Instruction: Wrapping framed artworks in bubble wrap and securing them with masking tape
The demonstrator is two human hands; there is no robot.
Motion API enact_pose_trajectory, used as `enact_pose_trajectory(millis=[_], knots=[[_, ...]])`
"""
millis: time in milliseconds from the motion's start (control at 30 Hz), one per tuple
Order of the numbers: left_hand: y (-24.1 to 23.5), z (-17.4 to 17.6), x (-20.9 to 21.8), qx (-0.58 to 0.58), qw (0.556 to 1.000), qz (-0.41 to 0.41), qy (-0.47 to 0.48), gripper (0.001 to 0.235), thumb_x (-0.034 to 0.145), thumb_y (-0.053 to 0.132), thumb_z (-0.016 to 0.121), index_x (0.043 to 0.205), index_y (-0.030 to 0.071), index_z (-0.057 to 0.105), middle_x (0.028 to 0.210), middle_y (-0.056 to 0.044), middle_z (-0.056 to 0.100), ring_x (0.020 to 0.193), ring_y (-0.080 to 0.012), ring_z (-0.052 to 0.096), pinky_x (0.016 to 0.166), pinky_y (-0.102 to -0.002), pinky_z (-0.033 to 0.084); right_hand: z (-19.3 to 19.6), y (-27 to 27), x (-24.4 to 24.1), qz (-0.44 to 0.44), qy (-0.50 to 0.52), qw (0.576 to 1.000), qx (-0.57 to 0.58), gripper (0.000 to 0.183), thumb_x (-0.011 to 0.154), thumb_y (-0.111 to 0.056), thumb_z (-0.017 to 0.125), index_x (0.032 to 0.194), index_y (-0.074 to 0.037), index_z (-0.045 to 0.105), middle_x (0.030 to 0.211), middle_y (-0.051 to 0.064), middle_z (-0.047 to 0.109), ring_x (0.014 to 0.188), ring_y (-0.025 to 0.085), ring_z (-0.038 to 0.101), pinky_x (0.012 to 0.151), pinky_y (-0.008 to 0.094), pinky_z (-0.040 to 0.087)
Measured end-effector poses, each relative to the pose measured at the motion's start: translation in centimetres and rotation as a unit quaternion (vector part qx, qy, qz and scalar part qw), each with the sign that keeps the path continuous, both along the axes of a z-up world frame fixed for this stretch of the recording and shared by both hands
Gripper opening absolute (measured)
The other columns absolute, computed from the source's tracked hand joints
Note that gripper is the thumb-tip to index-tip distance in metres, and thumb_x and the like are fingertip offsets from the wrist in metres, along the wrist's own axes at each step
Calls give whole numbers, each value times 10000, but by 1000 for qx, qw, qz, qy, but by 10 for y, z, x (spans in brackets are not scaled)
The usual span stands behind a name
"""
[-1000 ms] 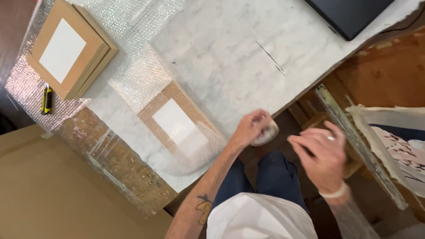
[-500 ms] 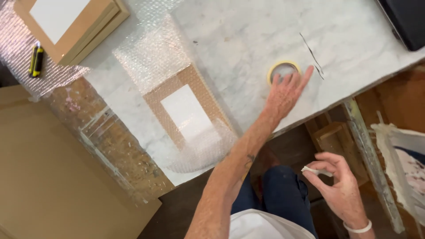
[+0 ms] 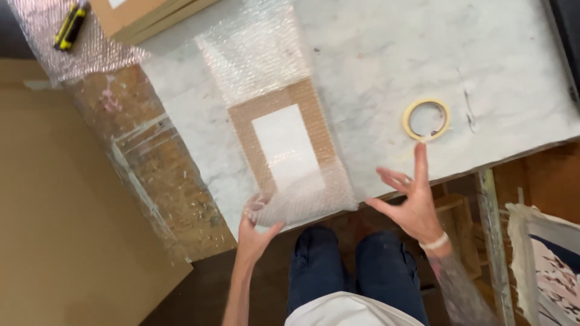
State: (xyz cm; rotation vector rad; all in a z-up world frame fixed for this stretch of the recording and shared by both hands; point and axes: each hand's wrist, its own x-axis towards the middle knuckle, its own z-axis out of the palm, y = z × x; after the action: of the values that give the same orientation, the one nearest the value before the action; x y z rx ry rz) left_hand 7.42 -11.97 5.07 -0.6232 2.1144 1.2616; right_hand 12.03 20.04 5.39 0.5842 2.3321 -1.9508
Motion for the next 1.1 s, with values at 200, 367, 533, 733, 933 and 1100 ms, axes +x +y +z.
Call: enact_pose_trajectory(millis=[200,367,533,733,933,1100], knots=[[-21,-65,-39,133,969,-183,94,381,665,29,843,1022,130,757,969,-79,759,953,-215,706,900,-356,512,-61,-42,-38,-14,54,992,-114,1400,569,133,850,1545,-170,-108,1587,247,195,1153,376,584,939,434,509],[-34,-97,-56,244,952,-183,-13,272,734,22,742,999,79,725,838,-33,694,796,-145,637,776,-321,531,-86,-51,-52,35,73,981,-178,1369,602,163,803,1539,-248,-107,1629,123,-131,1056,351,631,817,314,601],[-31,-80,-88,284,930,-227,-63,297,733,-16,677,1019,59,709,841,-21,693,794,-122,629,784,-315,535,-73,-61,-66,49,99,982,-155,1285,671,182,765,1554,-243,-67,1642,136,-60,942,316,683,691,242,614],[7,-14,-140,262,846,-439,-149,649,707,135,657,1331,38,508,1101,-217,673,1073,-351,594,993,-485,461,-89,-68,-67,-2,130,982,-138,1231,711,188,756,1561,-233,-29,1645,142,0,846,256,687,683,247,624],[54,-45,-116,-52,771,-634,-12,682,766,481,684,1296,99,485,1082,-138,674,1014,-372,662,862,-516,512,-93,-69,-70,-27,127,984,-122,1206,736,172,758,1563,-213,-31,1646,131,24,869,230,684,685,246,621],[71,-89,-109,-98,794,-596,60,178,860,308,582,984,194,639,834,-33,698,789,-310,733,642,-428,571,-105,-64,-71,-59,123,983,-123,1201,743,136,777,1563,-195,-36,1648,103,42,872,197,674,701,218,614]])
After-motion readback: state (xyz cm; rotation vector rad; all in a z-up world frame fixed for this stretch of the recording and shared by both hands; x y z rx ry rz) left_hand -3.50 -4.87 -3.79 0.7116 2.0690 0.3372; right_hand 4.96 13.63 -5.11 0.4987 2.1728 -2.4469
